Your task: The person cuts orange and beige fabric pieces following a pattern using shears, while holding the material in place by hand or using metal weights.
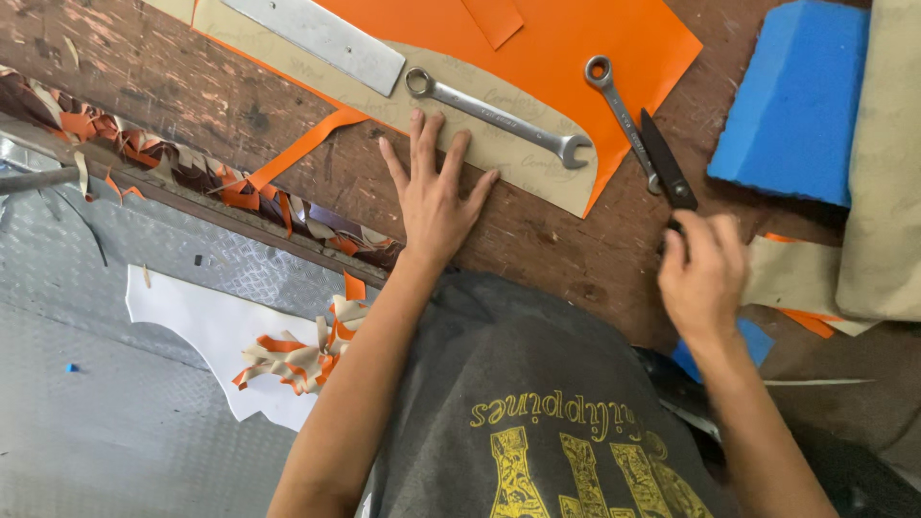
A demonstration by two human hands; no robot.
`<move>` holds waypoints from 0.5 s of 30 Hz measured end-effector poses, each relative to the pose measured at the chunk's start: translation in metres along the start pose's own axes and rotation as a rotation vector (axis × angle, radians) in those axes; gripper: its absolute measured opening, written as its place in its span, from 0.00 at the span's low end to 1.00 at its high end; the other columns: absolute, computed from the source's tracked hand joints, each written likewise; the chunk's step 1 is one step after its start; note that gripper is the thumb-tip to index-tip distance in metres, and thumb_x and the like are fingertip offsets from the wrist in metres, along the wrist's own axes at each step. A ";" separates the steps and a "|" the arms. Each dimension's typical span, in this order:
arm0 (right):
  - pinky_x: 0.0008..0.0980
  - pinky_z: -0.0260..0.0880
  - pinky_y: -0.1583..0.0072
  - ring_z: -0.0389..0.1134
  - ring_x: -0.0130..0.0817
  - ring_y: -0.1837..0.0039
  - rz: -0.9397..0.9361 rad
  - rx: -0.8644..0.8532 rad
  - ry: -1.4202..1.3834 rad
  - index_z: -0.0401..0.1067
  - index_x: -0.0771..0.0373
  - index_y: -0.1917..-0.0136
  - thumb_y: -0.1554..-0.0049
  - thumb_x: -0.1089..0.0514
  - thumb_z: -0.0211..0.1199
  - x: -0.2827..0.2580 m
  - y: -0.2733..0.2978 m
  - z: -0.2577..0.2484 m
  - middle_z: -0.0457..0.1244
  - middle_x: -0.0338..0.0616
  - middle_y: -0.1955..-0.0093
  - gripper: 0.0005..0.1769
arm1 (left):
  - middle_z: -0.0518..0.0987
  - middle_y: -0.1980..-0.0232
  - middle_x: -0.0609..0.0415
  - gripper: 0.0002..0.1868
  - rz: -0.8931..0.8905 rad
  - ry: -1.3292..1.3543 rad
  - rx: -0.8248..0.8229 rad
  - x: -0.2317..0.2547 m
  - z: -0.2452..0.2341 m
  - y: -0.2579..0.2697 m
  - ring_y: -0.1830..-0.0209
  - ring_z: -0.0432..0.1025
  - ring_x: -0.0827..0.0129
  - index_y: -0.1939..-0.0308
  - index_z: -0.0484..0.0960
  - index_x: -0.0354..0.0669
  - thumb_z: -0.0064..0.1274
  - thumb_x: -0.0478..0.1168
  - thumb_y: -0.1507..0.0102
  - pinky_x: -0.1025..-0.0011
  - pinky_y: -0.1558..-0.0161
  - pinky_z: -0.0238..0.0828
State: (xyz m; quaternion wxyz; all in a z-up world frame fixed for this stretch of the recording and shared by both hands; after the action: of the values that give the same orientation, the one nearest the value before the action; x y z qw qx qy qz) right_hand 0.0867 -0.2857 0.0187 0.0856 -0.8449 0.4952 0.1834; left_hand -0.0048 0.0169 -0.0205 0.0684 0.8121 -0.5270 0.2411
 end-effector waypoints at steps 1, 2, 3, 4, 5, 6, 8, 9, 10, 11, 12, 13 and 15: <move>0.45 0.69 0.42 0.67 0.51 0.43 -0.016 -0.004 -0.088 0.75 0.63 0.38 0.36 0.62 0.67 -0.009 -0.004 0.005 0.62 0.48 0.45 0.13 | 0.62 0.24 0.43 0.30 0.009 -0.017 -0.011 -0.001 0.002 0.002 0.17 0.48 0.49 0.35 0.77 0.48 0.65 0.56 0.36 0.31 0.23 0.29; 0.43 0.69 0.45 0.67 0.49 0.46 -0.049 -0.037 -0.171 0.74 0.62 0.37 0.36 0.62 0.66 -0.019 -0.009 0.014 0.62 0.49 0.47 0.14 | 0.62 0.24 0.43 0.30 0.024 -0.030 -0.020 -0.001 0.006 0.001 0.17 0.48 0.49 0.35 0.77 0.48 0.64 0.57 0.36 0.31 0.24 0.28; 0.41 0.69 0.47 0.67 0.47 0.48 -0.082 -0.071 -0.254 0.74 0.62 0.36 0.37 0.61 0.66 -0.029 -0.013 0.026 0.62 0.50 0.48 0.15 | 0.61 0.23 0.42 0.32 0.026 -0.031 -0.029 0.000 0.010 0.000 0.17 0.48 0.49 0.34 0.77 0.48 0.64 0.58 0.36 0.31 0.24 0.28; 0.41 0.69 0.49 0.67 0.46 0.50 -0.114 -0.065 -0.276 0.74 0.62 0.36 0.38 0.60 0.67 -0.039 -0.019 0.037 0.61 0.49 0.50 0.17 | 0.60 0.22 0.42 0.33 0.033 -0.032 -0.038 0.000 0.014 -0.002 0.17 0.47 0.49 0.33 0.76 0.49 0.63 0.59 0.36 0.31 0.24 0.28; 0.41 0.68 0.50 0.66 0.44 0.52 -0.146 -0.059 -0.298 0.75 0.62 0.35 0.40 0.60 0.68 -0.045 -0.023 0.044 0.60 0.49 0.53 0.19 | 0.59 0.21 0.42 0.34 0.040 -0.032 -0.047 0.001 0.018 -0.004 0.17 0.47 0.49 0.32 0.76 0.49 0.62 0.59 0.36 0.31 0.24 0.28; 0.41 0.68 0.51 0.66 0.44 0.53 -0.148 -0.027 -0.279 0.76 0.60 0.36 0.40 0.60 0.69 -0.048 -0.026 0.050 0.60 0.48 0.54 0.18 | 0.58 0.21 0.43 0.34 0.036 -0.035 -0.054 0.000 0.020 -0.003 0.17 0.46 0.49 0.31 0.75 0.49 0.62 0.60 0.36 0.31 0.24 0.28; 0.42 0.67 0.51 0.65 0.43 0.55 -0.156 0.042 -0.239 0.79 0.56 0.38 0.39 0.60 0.70 -0.051 -0.032 0.056 0.60 0.47 0.57 0.16 | 0.58 0.20 0.45 0.35 0.031 -0.041 -0.065 -0.002 0.024 -0.005 0.17 0.45 0.49 0.29 0.75 0.50 0.62 0.60 0.36 0.31 0.24 0.28; 0.41 0.67 0.51 0.65 0.43 0.55 -0.157 0.063 -0.261 0.79 0.56 0.37 0.40 0.60 0.70 -0.050 -0.035 0.059 0.60 0.46 0.57 0.16 | 0.57 0.19 0.45 0.35 0.041 -0.043 -0.055 -0.003 0.025 -0.007 0.16 0.45 0.49 0.29 0.74 0.50 0.62 0.60 0.36 0.31 0.23 0.28; 0.41 0.68 0.51 0.65 0.42 0.55 -0.152 0.072 -0.284 0.79 0.57 0.37 0.40 0.60 0.70 -0.047 -0.033 0.058 0.59 0.45 0.57 0.17 | 0.57 0.19 0.45 0.35 0.045 -0.043 -0.057 -0.003 0.026 -0.004 0.16 0.45 0.49 0.29 0.74 0.49 0.62 0.60 0.35 0.31 0.23 0.28; 0.41 0.68 0.51 0.65 0.42 0.55 -0.148 0.080 -0.308 0.78 0.57 0.37 0.40 0.60 0.70 -0.045 -0.030 0.058 0.59 0.45 0.57 0.17 | 0.56 0.19 0.45 0.35 0.048 -0.043 -0.060 -0.003 0.027 -0.001 0.16 0.45 0.49 0.29 0.74 0.49 0.62 0.60 0.35 0.31 0.23 0.29; 0.40 0.67 0.52 0.65 0.41 0.56 -0.133 0.075 -0.307 0.78 0.57 0.37 0.40 0.60 0.71 -0.043 -0.027 0.058 0.58 0.45 0.58 0.17 | 0.56 0.18 0.45 0.35 0.047 -0.047 -0.063 -0.003 0.028 0.002 0.16 0.45 0.49 0.29 0.74 0.49 0.62 0.60 0.35 0.32 0.22 0.29; 0.40 0.66 0.53 0.64 0.41 0.57 -0.118 0.070 -0.306 0.79 0.58 0.37 0.41 0.60 0.71 -0.040 -0.023 0.057 0.58 0.45 0.58 0.17 | 0.55 0.18 0.45 0.36 0.046 -0.051 -0.067 -0.003 0.029 0.006 0.15 0.45 0.49 0.28 0.73 0.49 0.62 0.60 0.34 0.32 0.22 0.29; 0.38 0.66 0.54 0.63 0.38 0.58 -0.097 0.089 -0.337 0.78 0.59 0.37 0.40 0.60 0.72 -0.037 -0.032 0.059 0.58 0.44 0.58 0.17 | 0.54 0.18 0.43 0.37 0.074 -0.047 -0.058 -0.004 0.031 -0.002 0.16 0.44 0.48 0.28 0.72 0.48 0.63 0.60 0.35 0.32 0.22 0.29</move>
State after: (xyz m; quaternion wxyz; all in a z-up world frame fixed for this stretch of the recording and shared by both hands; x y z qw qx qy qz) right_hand 0.0850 -0.2210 -0.0222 0.2135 -0.8205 0.4403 0.2957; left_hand 0.0059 0.0096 -0.0488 0.0703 0.7952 -0.5648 0.2090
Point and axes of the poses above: each hand's wrist, its own y-axis away from the middle knuckle, its own z-axis out of the palm, x = y × z, the point moved 4 cm from there along -y, towards the middle knuckle
